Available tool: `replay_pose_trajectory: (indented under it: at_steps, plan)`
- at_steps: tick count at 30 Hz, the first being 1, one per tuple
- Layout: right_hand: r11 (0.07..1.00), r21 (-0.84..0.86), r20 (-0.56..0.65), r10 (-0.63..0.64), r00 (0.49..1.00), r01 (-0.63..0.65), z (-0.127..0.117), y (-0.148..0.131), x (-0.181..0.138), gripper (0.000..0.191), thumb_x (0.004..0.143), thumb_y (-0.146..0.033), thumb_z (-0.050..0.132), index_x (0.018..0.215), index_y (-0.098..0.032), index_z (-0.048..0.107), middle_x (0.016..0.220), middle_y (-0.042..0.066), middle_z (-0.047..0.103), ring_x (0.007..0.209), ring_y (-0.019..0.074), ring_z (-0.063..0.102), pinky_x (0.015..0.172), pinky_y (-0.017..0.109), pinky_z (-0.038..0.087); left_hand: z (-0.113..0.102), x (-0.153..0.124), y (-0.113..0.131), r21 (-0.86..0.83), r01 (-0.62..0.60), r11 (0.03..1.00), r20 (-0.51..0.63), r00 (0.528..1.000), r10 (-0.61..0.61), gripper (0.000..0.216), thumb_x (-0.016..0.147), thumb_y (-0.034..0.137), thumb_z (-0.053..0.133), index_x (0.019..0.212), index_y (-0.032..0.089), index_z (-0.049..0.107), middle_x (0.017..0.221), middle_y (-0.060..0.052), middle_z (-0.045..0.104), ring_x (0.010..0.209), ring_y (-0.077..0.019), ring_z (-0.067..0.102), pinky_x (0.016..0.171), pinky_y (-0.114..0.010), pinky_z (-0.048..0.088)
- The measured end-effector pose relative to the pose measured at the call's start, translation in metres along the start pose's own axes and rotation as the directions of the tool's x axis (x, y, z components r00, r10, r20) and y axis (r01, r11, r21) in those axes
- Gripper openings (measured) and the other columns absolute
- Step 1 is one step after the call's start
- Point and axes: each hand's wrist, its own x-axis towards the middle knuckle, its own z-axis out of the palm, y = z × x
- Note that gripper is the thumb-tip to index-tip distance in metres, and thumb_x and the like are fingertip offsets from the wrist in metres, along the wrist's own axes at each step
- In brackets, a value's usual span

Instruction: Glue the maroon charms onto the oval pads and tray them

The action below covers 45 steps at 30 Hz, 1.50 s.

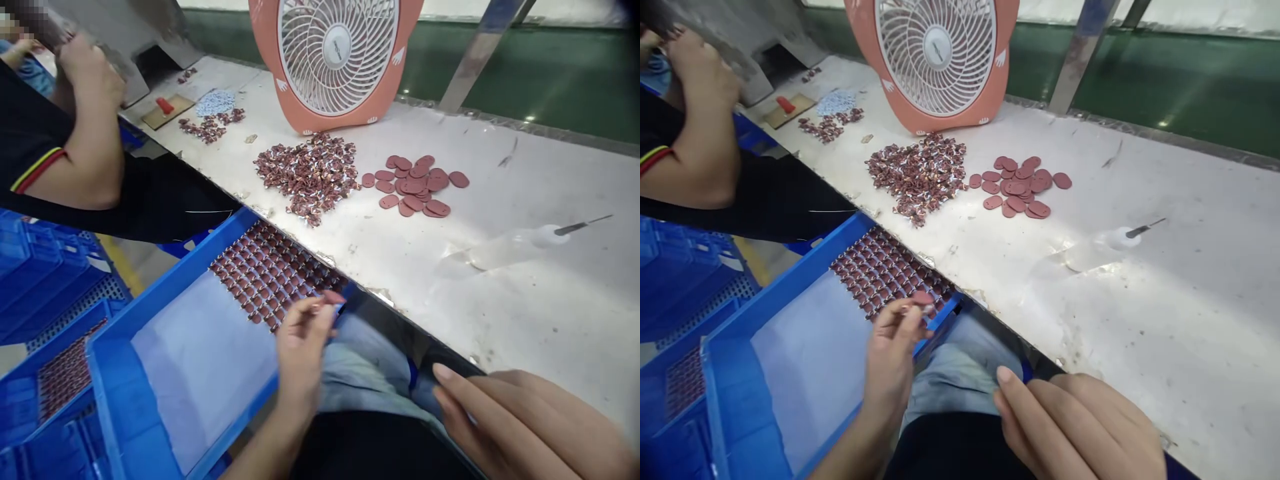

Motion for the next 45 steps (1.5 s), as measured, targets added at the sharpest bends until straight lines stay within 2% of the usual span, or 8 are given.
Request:
replay_pose_trajectory:
  at_steps: [3,5,7,10,16,24,40,45]
  plan:
    - [0.995,0.046,0.019,0.092,0.996,-0.093,0.0,0.005,-0.018,0.036,0.082,-0.008,0.076,0.115,-0.017,0.068,0.074,0.0,0.068,0.063,0.0138,0.06,0.065,0.032,0.046,-0.065,0.032,-0.032,0.197,-0.02,0.98,-0.225,0.972,0.065,0.036,0.077,0.046,0.068,0.1,0.02,0.062,0.094,-0.005,0.07,0.083,-0.0193,0.066,0.069,-0.028,0.054]
    - [0.989,0.057,0.029,0.133,0.991,-0.135,0.001,0.01,-0.026,0.044,0.083,-0.008,0.075,0.124,-0.019,0.065,0.074,0.0,0.068,0.063,0.0147,0.06,0.064,0.033,0.046,-0.108,0.05,-0.055,0.344,0.016,0.939,-0.305,0.947,0.096,0.039,0.074,0.048,0.069,0.098,0.018,0.064,0.1,-0.008,0.071,0.09,-0.0226,0.065,0.072,-0.031,0.052]
    - [0.989,0.056,0.034,0.139,0.99,-0.14,0.002,0.015,-0.03,0.047,0.083,-0.009,0.075,0.127,-0.02,0.064,0.074,0.0,0.069,0.063,0.0154,0.061,0.063,0.033,0.045,-0.14,0.06,-0.077,0.484,0.068,0.872,-0.313,0.944,0.1,0.037,0.071,0.047,0.071,0.092,0.017,0.068,0.096,-0.009,0.073,0.088,-0.0251,0.065,0.076,-0.034,0.051]
    - [0.991,0.048,0.031,0.126,0.992,-0.127,0.005,0.019,-0.032,0.045,0.084,-0.011,0.074,0.127,-0.021,0.064,0.079,0.002,0.072,0.064,0.0163,0.064,0.063,0.033,0.046,-0.163,0.068,-0.103,0.633,0.106,0.766,-0.231,0.971,0.056,0.029,0.073,0.044,0.07,0.087,0.019,0.072,0.089,-0.008,0.075,0.082,-0.0258,0.067,0.079,-0.037,0.051]
    - [0.988,0.039,0.038,0.151,0.988,-0.152,0.008,0.023,-0.043,0.05,0.083,-0.01,0.075,0.129,-0.023,0.063,0.082,0.001,0.073,0.065,0.0176,0.066,0.067,0.033,0.052,-0.164,0.076,-0.125,0.813,0.044,0.581,-0.042,0.999,-0.017,0.028,0.09,0.041,0.06,0.101,0.017,0.068,0.105,-0.007,0.071,0.091,-0.0204,0.066,0.088,-0.044,0.051]
    - [0.993,0.004,0.038,0.117,0.992,-0.118,0.006,0.024,-0.05,0.05,0.081,-0.008,0.075,0.129,-0.019,0.063,0.083,0.003,0.073,0.068,0.0178,0.067,0.07,0.034,0.052,-0.163,0.089,-0.132,0.903,-0.007,0.43,0.017,1.0,-0.021,0.03,0.092,0.041,0.057,0.109,0.017,0.065,0.107,-0.007,0.068,0.095,-0.0215,0.064,0.088,-0.046,0.052]
    - [0.991,-0.016,0.018,0.133,0.991,-0.132,0.002,0.026,-0.059,0.043,0.08,-0.01,0.076,0.121,-0.018,0.066,0.082,0.003,0.073,0.07,0.0194,0.068,0.069,0.034,0.052,-0.166,0.098,-0.129,0.911,-0.021,0.413,0.016,1.0,0.016,0.031,0.092,0.04,0.056,0.111,0.018,0.066,0.108,-0.009,0.069,0.097,-0.0231,0.066,0.088,-0.044,0.052]
    - [0.972,-0.145,-0.032,0.183,0.983,-0.186,-0.02,0.054,-0.037,0.028,0.083,-0.011,0.073,0.108,-0.02,0.069,0.082,0.004,0.073,0.065,0.0174,0.067,0.063,0.03,0.052,-0.153,0.089,-0.098,0.889,-0.085,0.451,-0.002,0.982,0.19,0.044,0.085,0.05,0.057,0.112,0.017,0.067,0.107,-0.013,0.067,0.091,-0.0283,0.067,0.079,-0.041,0.053]
